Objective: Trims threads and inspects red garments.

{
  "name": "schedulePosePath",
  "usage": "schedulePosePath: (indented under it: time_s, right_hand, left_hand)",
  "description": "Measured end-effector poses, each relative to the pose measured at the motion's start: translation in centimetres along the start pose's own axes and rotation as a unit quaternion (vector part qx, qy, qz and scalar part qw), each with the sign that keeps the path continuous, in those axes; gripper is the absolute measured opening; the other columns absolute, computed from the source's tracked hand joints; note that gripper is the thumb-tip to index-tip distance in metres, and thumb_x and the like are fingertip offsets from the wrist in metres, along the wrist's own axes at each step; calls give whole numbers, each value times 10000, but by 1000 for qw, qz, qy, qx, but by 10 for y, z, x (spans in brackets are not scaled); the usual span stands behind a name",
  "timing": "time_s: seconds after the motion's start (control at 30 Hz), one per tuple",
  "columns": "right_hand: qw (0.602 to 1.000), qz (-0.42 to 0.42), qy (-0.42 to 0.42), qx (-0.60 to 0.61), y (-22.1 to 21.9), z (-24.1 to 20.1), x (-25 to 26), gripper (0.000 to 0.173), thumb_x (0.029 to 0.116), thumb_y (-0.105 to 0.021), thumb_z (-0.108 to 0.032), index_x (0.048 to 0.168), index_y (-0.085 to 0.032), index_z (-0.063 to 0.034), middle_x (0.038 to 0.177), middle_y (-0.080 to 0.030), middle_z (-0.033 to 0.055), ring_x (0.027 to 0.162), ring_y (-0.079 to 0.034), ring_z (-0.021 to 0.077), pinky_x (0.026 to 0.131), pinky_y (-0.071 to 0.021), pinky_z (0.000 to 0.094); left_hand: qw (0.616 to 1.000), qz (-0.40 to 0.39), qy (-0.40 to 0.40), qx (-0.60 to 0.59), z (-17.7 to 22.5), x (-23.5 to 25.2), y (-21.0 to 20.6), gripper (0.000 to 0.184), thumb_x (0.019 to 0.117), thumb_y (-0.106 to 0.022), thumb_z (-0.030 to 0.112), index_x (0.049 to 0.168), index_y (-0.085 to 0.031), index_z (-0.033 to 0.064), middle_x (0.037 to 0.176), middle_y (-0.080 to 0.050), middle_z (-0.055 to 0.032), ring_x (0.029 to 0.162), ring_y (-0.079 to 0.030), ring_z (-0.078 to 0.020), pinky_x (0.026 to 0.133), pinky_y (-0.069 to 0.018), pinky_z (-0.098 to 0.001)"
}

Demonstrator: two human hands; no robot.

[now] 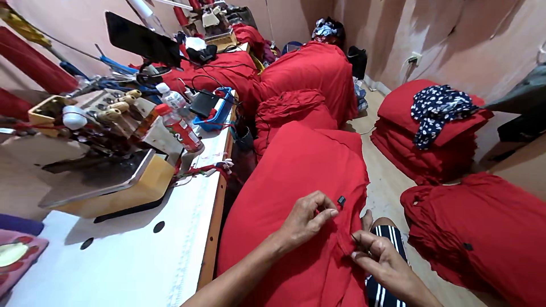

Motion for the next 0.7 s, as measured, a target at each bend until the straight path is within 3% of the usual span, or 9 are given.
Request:
schedulePosePath:
  time_s: [0.1,0.17,0.27,0.4,0.47,0.6,0.67,0.7]
  right_hand:
    - [996,-25,57,-67,-5,-1,-3,125,879,-570,-37,969,-655,-16,770,-614,-57,662,-530,-80,606,-446,100]
    - [992,-25,76,-99,-8,-4,-4,118,873,-582,-36,959,-652,5,727,-590,-24,616,-494,-55,569,-412,112]
    - [988,-19,79,-133,-8,-9,-6,113,862,-589,-31,947,-654,5,708,-584,-1,597,-487,-29,559,-405,128]
    - [992,-14,63,-106,-5,-5,-4,132,896,-572,-47,987,-656,-1,740,-595,-34,620,-497,-68,572,-411,96]
    - [994,-3,46,-99,-6,-2,-2,142,916,-580,-78,1003,-663,-3,755,-608,-41,635,-517,-67,586,-431,105]
    - [988,17,30,-151,-7,6,3,185,928,-623,-173,1006,-685,-17,743,-623,-16,622,-534,-13,586,-454,167]
    - [980,34,34,-193,-6,9,4,199,921,-636,-202,983,-698,-24,727,-632,6,610,-548,27,578,-464,211]
    - [977,43,35,-206,-4,10,4,190,917,-633,-196,967,-698,-24,719,-629,10,607,-549,34,575,-463,218]
  left_hand:
    - [994,-76,-77,24,0,0,-7,216,967,-487,-42,1066,-676,-80,1188,-668,-227,1146,-639,-289,994,-507,-388]
    - [981,-137,-116,73,5,0,-17,318,890,-514,-92,1124,-710,-2,1324,-639,-207,1214,-600,-376,955,-469,-531]
    - [957,-136,-165,194,8,0,-23,221,893,-589,-44,972,-753,82,1248,-698,-138,1149,-647,-337,933,-463,-535]
    - [954,-62,-148,253,1,0,-4,165,951,-595,66,976,-753,104,1143,-736,-99,1092,-680,-292,936,-460,-536]
    - [962,-38,-137,233,-6,-2,8,132,938,-619,92,973,-746,84,1166,-731,-120,1137,-668,-303,969,-450,-540]
    - [990,-41,-102,88,-12,-5,18,161,925,-551,29,946,-694,-42,1278,-672,-228,1342,-547,-368,1154,-370,-495]
    - [995,-55,-75,36,-10,-4,18,214,933,-497,26,983,-681,-71,1245,-690,-223,1349,-546,-351,1183,-339,-496]
    - [995,-68,-58,45,-9,-3,18,236,945,-487,45,1023,-687,-53,1206,-712,-192,1328,-565,-335,1182,-306,-543]
Point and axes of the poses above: each hand's wrist, its own x-axis towards the middle knuckle, its own y-axis out of the back of the hand, z = x × y, the point moved 3 cm from there along x, towards the middle knuckle
